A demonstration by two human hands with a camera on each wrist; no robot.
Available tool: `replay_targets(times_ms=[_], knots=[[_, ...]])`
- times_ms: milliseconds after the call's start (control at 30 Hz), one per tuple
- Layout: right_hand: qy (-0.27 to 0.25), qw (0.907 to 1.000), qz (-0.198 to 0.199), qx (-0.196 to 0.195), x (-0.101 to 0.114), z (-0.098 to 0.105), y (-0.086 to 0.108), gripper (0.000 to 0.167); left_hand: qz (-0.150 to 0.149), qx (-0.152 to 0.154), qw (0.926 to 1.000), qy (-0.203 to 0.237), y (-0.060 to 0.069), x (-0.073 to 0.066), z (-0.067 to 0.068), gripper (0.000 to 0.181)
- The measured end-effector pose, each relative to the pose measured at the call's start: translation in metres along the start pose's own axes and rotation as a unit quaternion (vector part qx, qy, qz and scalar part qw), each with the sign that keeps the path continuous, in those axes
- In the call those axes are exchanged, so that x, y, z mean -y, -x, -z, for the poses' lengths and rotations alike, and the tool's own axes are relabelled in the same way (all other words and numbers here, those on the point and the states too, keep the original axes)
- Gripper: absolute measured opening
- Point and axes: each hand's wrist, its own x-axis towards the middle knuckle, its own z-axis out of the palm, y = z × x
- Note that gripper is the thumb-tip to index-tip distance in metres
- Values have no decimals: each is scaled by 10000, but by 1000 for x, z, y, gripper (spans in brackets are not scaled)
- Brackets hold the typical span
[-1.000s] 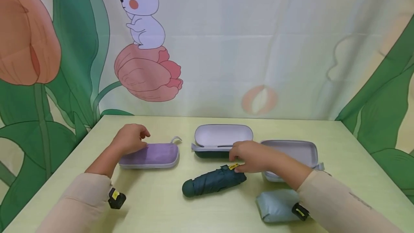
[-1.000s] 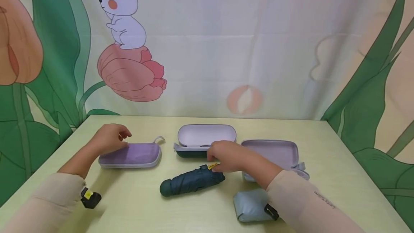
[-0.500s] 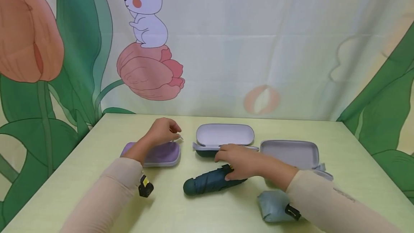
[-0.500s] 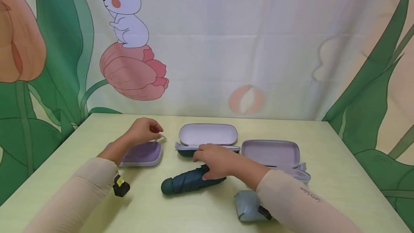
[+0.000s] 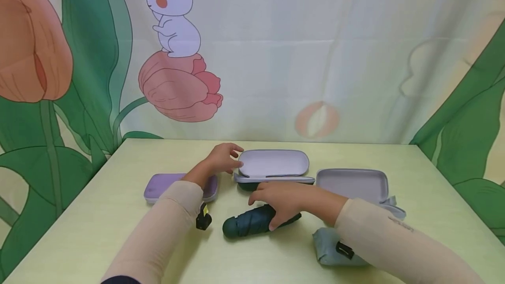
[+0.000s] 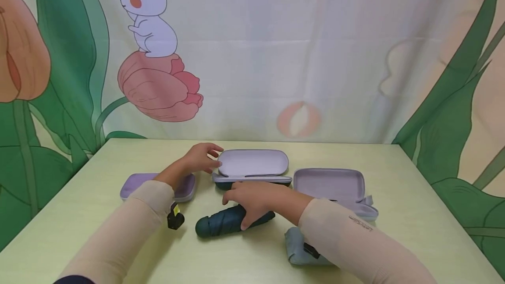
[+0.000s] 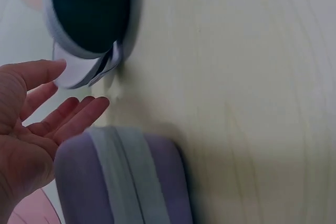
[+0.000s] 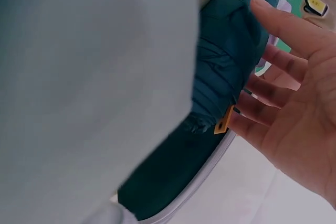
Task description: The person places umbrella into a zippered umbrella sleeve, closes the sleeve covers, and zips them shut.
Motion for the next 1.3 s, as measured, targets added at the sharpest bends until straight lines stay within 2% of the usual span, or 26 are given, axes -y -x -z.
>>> replay_targets(times_ms=[133, 267, 367, 467, 600, 800, 1000, 1133, 1300], knots=[[165, 9995, -78, 252, 4, 2, -5, 64, -6, -50, 9994, -353, -5, -5, -6, 49], [269, 9986, -87, 449, 7, 3, -9, 62, -114, -302, 9974, -643, -7, -8, -10, 41], [432, 9976, -46, 536, 9, 3, -13, 60, -82, -479, 9963, -703, -8, -8, -12, 38], [533, 9968, 17, 599, 11, 3, -16, 57, 78, -566, 9971, -501, -7, -7, -13, 37], [570, 9966, 70, 592, 11, 3, -17, 47, 284, -552, 9980, 70, -7, -5, -13, 34], [759, 9954, -63, 587, 11, 3, -13, 42, 363, -533, 9958, 647, -4, -6, -12, 33], [794, 9958, -155, 425, 10, 6, -4, 45, 367, -570, 9938, 881, 0, -7, -10, 32], [801, 9963, -143, 295, 8, 14, 2, 44, 329, -621, 9933, 920, 1, -7, -9, 31], [748, 9962, -295, 324, 2, 27, 7, 41, 196, -747, 9918, 1016, 1, -5, -8, 26]])
